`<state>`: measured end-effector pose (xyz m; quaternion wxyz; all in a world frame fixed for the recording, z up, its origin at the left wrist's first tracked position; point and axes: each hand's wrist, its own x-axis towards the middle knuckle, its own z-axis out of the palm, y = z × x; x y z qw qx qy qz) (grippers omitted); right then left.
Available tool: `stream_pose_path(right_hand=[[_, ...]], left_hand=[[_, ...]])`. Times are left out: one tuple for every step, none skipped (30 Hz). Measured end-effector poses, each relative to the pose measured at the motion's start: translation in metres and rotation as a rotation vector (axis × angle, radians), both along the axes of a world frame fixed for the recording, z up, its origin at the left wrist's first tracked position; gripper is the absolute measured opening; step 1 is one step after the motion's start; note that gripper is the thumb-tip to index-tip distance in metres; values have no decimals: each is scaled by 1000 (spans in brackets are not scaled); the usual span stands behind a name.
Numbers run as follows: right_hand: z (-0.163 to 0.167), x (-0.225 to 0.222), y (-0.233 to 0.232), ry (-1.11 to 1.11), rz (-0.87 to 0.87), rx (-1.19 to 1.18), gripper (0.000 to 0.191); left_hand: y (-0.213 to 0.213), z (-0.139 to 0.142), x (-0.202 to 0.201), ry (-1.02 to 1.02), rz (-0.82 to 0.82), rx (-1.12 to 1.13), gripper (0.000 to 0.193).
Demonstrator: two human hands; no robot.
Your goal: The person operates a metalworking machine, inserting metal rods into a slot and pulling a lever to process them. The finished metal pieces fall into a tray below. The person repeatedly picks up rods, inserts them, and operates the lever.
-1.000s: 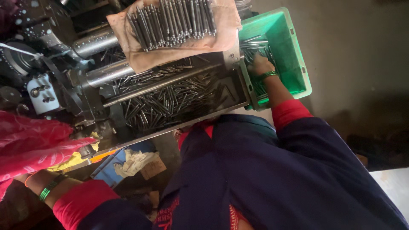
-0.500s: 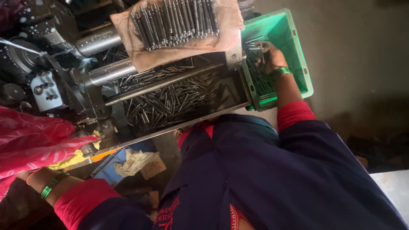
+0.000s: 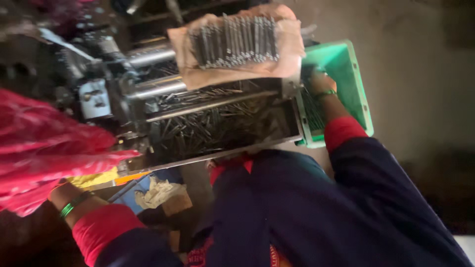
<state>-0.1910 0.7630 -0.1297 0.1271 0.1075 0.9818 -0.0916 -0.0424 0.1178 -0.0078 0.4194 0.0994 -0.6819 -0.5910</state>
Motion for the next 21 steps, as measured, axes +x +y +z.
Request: stream_pose_path(right_hand=[[3,1,-6,21,2,19,39],[4,0,-14,43,3,37,34],[7,-2,-19,20,65,74,34],[9,-3,-22,-7,124,114,34],[10,-2,-24,-38,179,157,35],[11,-1,-26,-23,162,131,33],[12,1,-28,-8,143,105,31],[12,2,-30,6,124,77,30],[13,4,-30,75,137,18,33],[14,5,-31,145,151,-42,37],[15,5,-31,215,164,-102,42],[16,5,-32,242,118,-190,36],[18,6,-32,264,69,-279,31],[20,9,-34,286,15,-368,29],[24,14,-33,322,51,-500,30],[26,19,-32,357,88,-631,31],[27,26,-30,390,124,-761,32],[28,37,-28,288,-7,-834,33],[30,52,-26,183,-134,-905,35],[34,65,-24,74,-260,-974,37],[38,76,-23,36,-232,-1029,36]], left_hand=[[-1,4,-1,14,-8,-4,77],[-5,8,-2,27,-15,-3,77],[-7,12,-1,36,-18,-2,77],[-9,16,-1,47,-26,1,77],[-11,18,-2,55,-29,-1,77],[-15,20,-1,65,-28,1,77],[-17,22,-2,71,-33,2,77],[-20,24,-2,76,-36,2,77],[-24,24,-2,83,-38,-1,77],[-28,23,-2,91,-39,-3,77],[-32,23,-2,97,-37,-5,77],[-35,22,-3,102,-42,-5,77],[-39,21,-3,106,-42,-8,77],[-43,19,-4,110,-44,-10,77],[-46,17,-6,108,-48,-10,77],[-49,14,-6,110,-53,-10,77],[-52,11,-7,113,-56,-10,77],[-55,7,-7,115,-58,-6,77],[-58,4,-7,118,-60,-6,77],[-61,2,-7,122,-60,-5,77],[-65,-1,-7,123,-60,-6,77]])
